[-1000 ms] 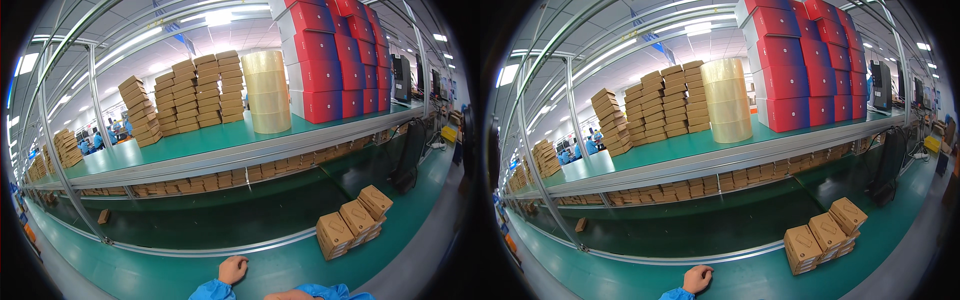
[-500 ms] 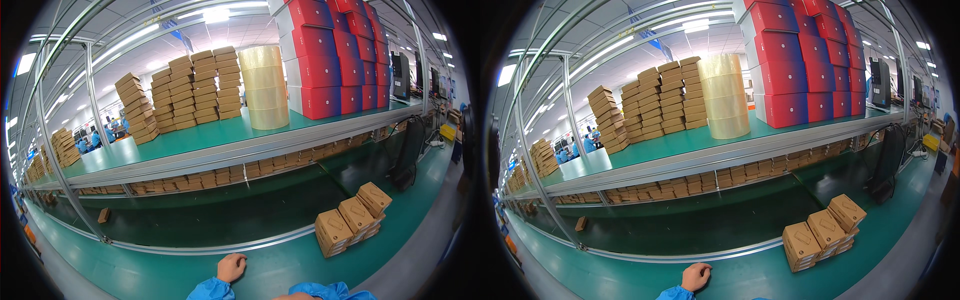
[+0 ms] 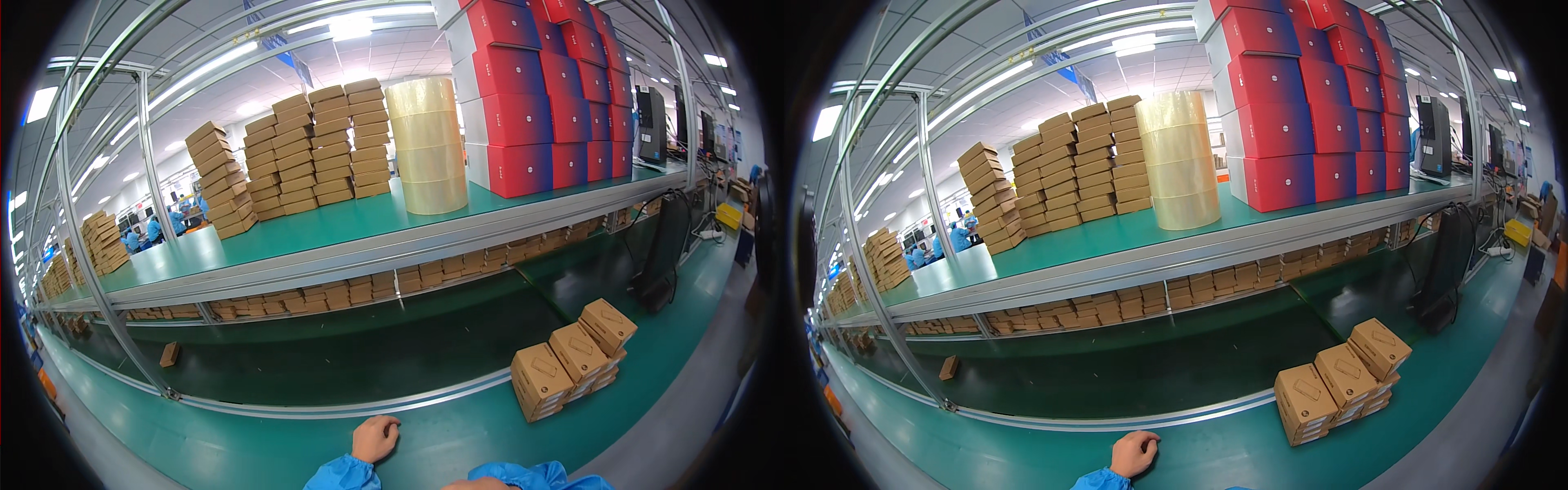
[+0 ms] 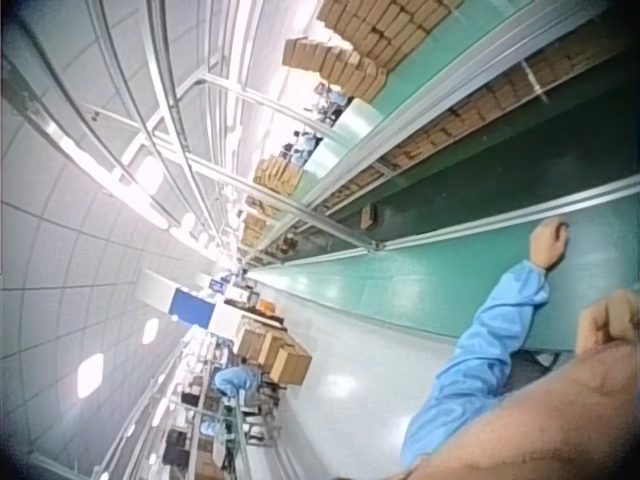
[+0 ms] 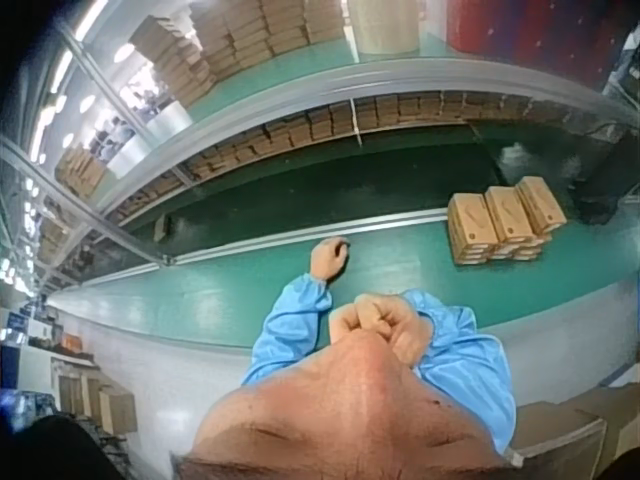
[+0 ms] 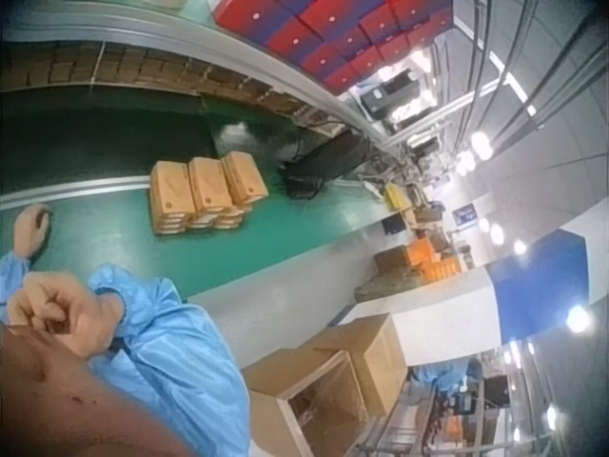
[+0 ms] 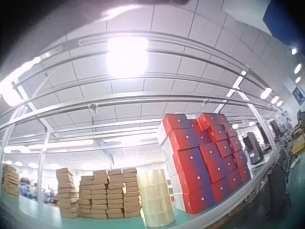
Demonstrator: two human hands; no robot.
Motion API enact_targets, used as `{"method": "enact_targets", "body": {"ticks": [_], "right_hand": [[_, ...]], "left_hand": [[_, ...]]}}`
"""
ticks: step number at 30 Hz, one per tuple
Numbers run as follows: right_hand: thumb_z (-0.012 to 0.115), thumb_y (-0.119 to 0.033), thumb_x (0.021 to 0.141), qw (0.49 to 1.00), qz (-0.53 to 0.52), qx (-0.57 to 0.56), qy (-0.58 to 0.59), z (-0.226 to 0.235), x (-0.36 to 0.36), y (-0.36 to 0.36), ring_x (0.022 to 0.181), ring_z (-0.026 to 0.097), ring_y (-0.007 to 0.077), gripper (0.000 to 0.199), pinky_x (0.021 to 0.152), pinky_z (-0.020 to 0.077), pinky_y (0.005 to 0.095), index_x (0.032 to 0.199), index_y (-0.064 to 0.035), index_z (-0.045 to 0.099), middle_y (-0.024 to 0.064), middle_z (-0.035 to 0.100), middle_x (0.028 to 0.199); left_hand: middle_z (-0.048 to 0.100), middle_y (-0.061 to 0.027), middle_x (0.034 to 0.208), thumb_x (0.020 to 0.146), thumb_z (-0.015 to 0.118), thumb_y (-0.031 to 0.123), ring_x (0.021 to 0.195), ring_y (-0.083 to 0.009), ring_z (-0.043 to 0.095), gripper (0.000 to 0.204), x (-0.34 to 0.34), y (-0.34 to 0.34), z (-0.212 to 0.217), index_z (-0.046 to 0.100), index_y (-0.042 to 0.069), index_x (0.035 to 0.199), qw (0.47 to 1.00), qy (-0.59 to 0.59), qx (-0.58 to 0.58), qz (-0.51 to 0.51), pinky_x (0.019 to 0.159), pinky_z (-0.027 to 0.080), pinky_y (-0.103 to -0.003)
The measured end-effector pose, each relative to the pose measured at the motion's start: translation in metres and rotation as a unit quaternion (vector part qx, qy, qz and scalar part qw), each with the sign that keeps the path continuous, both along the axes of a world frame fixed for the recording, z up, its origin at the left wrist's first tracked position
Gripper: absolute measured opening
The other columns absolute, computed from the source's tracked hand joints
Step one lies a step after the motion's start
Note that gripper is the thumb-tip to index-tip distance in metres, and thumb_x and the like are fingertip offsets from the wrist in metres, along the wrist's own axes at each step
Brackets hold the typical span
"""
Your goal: The person collects small cardboard boxes from the conveyor line, turns them by hand to align the labeled sides, and arranges them into stacks on the work surface.
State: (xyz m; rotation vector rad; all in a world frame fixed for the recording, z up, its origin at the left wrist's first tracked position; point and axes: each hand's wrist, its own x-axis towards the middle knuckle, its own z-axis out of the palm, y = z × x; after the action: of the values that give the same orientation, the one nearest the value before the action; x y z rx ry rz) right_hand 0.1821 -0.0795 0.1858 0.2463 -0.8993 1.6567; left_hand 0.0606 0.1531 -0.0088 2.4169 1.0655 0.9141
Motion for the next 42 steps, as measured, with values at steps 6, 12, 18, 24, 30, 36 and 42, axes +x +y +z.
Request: {"method": "enact_targets", "body": {"ticks": [6, 12, 18, 24, 30, 36, 42], "right_hand": [[0.089, -0.017, 0.074, 1.0, -0.011, 0.025, 0.005, -0.005, -0.001, 0.004, 0.071, 0.042, 0.0162, 0.045, 0.064, 0.0383, 0.031, 0.08, -0.0129, 0.044, 0.0146, 0.053, 0.088], [0.085, -0.011, 0.078, 0.999, 0.009, 0.024, -0.044, 0.024, 0.006, 0.01, 0.068, 0.042, 0.0127, 0.039, 0.063, 0.0401, 0.0288, 0.078, -0.0101, 0.045, 0.0116, 0.053, 0.087], [0.069, 0.004, 0.082, 0.974, -0.218, 0.059, -0.002, 0.043, 0.029, 0.009, 0.059, 0.044, 0.0132, 0.031, 0.053, 0.0373, 0.0253, 0.08, -0.0104, 0.041, 0.0119, 0.051, 0.085], [0.068, 0.005, 0.082, 0.964, -0.262, 0.016, 0.038, 0.041, 0.043, 0.008, 0.056, 0.041, 0.013, 0.03, 0.05, 0.0354, 0.025, 0.082, -0.0095, 0.042, 0.0109, 0.049, 0.086], [0.069, 0.005, 0.082, 0.965, -0.261, 0.032, 0.009, 0.041, 0.032, 0.008, 0.057, 0.043, 0.0134, 0.03, 0.051, 0.0364, 0.025, 0.082, -0.0096, 0.042, 0.0109, 0.05, 0.084], [0.069, 0.004, 0.083, 0.964, -0.264, 0.024, -0.007, 0.042, 0.032, 0.012, 0.058, 0.043, 0.013, 0.03, 0.053, 0.0372, 0.0248, 0.081, -0.0099, 0.042, 0.0106, 0.05, 0.084], [0.071, 0.002, 0.083, 0.964, -0.266, 0.019, -0.011, 0.04, 0.029, 0.013, 0.058, 0.043, 0.0128, 0.031, 0.053, 0.0369, 0.0255, 0.081, -0.0105, 0.043, 0.0101, 0.05, 0.083]], "left_hand": [[0.071, -0.0092, 0.084, 0.084, 0.064, 0.018, 0.074, -0.0275, 0.068, 0.016, -0.001, 0.0, 0.002, 0.075, 0.011, 0.092, 1.0, 0.002, -0.005, 0.002, 0.068, 0.056, -0.037], [0.072, -0.0108, 0.085, 0.086, 0.065, 0.016, 0.075, -0.0237, 0.069, 0.015, -0.009, 0.004, -0.005, 0.075, 0.008, 0.095, 0.997, -0.051, -0.05, 0.026, 0.069, 0.055, -0.034], [0.068, -0.0111, 0.09, 0.093, 0.062, 0.008, 0.085, -0.0194, 0.064, 0.015, 0.002, -0.076, 0.077, 0.069, -0.004, 0.1, 0.8, -0.436, -0.391, -0.13, 0.079, 0.052, -0.03], [0.071, -0.0143, 0.09, 0.094, 0.069, 0.025, 0.085, -0.0225, 0.067, 0.028, -0.032, -0.212, 0.192, 0.067, -0.001, 0.103, 0.777, -0.364, -0.422, -0.293, 0.076, 0.053, -0.038], [0.071, -0.0113, 0.109, 0.09, 0.076, 0.026, 0.094, -0.0204, 0.066, 0.041, -0.036, -0.196, 0.185, 0.065, -0.004, 0.115, 0.596, -0.317, -0.568, -0.47, 0.081, 0.053, -0.037], [0.07, -0.0109, 0.113, 0.087, 0.08, 0.032, 0.098, -0.0175, 0.065, 0.052, -0.044, -0.199, 0.173, 0.064, -0.006, 0.119, 0.502, -0.316, -0.651, -0.474, 0.084, 0.053, -0.034], [0.07, -0.0118, 0.114, 0.086, 0.081, 0.032, 0.1, -0.0173, 0.064, 0.055, -0.038, -0.192, 0.153, 0.063, -0.007, 0.12, 0.568, -0.339, -0.588, -0.466, 0.084, 0.053, -0.034]]}}
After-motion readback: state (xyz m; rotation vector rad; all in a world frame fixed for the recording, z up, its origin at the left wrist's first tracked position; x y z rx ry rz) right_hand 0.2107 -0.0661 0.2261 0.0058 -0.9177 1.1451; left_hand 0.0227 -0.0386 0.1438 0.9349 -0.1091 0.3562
